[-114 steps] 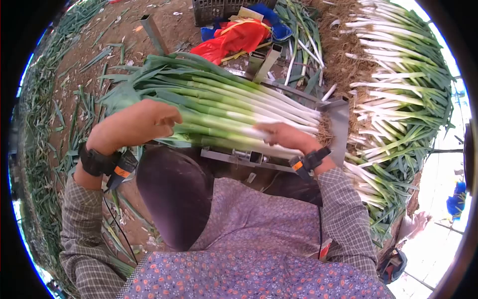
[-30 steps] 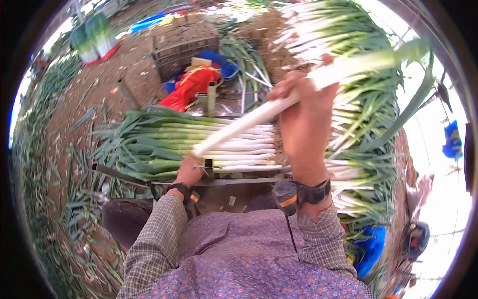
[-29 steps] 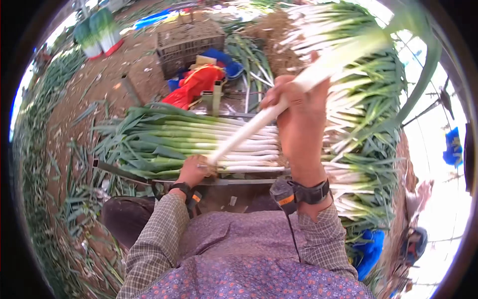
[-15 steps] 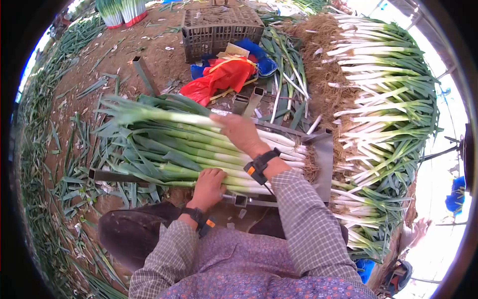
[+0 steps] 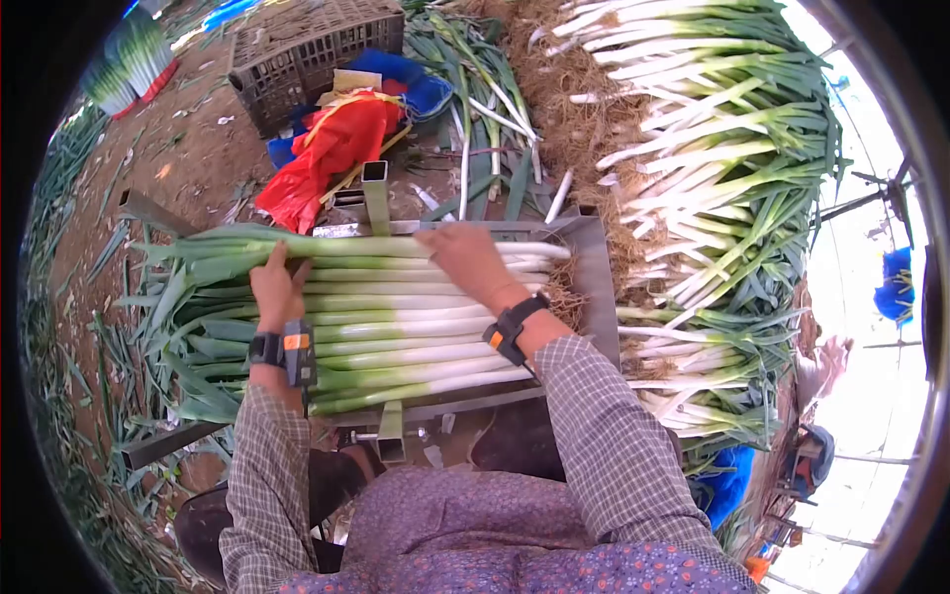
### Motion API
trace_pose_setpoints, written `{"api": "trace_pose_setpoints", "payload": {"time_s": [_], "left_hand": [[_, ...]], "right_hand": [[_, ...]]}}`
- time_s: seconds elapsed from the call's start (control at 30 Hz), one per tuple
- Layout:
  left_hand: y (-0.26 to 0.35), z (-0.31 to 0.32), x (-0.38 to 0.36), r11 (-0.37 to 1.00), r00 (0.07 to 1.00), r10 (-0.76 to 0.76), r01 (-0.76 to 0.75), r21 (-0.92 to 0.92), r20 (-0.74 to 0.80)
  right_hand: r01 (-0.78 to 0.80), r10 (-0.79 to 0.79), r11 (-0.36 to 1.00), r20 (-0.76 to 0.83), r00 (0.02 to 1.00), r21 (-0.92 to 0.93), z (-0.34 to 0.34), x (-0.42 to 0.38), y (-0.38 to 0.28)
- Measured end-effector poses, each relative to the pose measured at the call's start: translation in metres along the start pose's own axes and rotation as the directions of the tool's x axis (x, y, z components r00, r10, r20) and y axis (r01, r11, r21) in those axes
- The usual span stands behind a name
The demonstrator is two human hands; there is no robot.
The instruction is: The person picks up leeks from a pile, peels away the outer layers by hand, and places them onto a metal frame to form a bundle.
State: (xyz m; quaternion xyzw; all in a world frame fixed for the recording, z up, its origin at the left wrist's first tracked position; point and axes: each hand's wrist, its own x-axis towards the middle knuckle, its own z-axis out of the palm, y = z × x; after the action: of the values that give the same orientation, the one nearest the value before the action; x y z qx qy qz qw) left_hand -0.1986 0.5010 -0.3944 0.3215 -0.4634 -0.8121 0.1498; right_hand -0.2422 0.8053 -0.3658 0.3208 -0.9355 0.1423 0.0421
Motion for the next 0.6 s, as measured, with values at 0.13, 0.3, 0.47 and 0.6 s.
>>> {"api": "trace_pose_setpoints", "payload": {"time_s": [0.13,0.3,0.47,0.6], "left_hand": [[-0.012,0.009,0.013,0.998,0.998,-0.045,0.043,0.046,0.04],[0.0,-0.008,-0.01,0.974,0.983,-0.158,0.14,0.176,0.095],[0.008,0.012,-0.003,0.949,0.994,-0.103,0.11,0.295,-0.038],[0.016,0.013,-0.004,0.861,0.989,-0.133,0.145,0.487,-0.058]], "right_hand": [[-0.08,0.08,0.997,-0.078,0.994,0.011,0.013,-0.023,0.038],[-0.071,0.073,0.995,-0.026,0.997,0.072,0.021,-0.039,0.049],[-0.147,0.147,0.989,-0.019,0.989,0.005,0.029,-0.037,0.068],[-0.16,0.157,0.984,0.05,0.986,0.078,0.033,-0.04,0.072]]}}
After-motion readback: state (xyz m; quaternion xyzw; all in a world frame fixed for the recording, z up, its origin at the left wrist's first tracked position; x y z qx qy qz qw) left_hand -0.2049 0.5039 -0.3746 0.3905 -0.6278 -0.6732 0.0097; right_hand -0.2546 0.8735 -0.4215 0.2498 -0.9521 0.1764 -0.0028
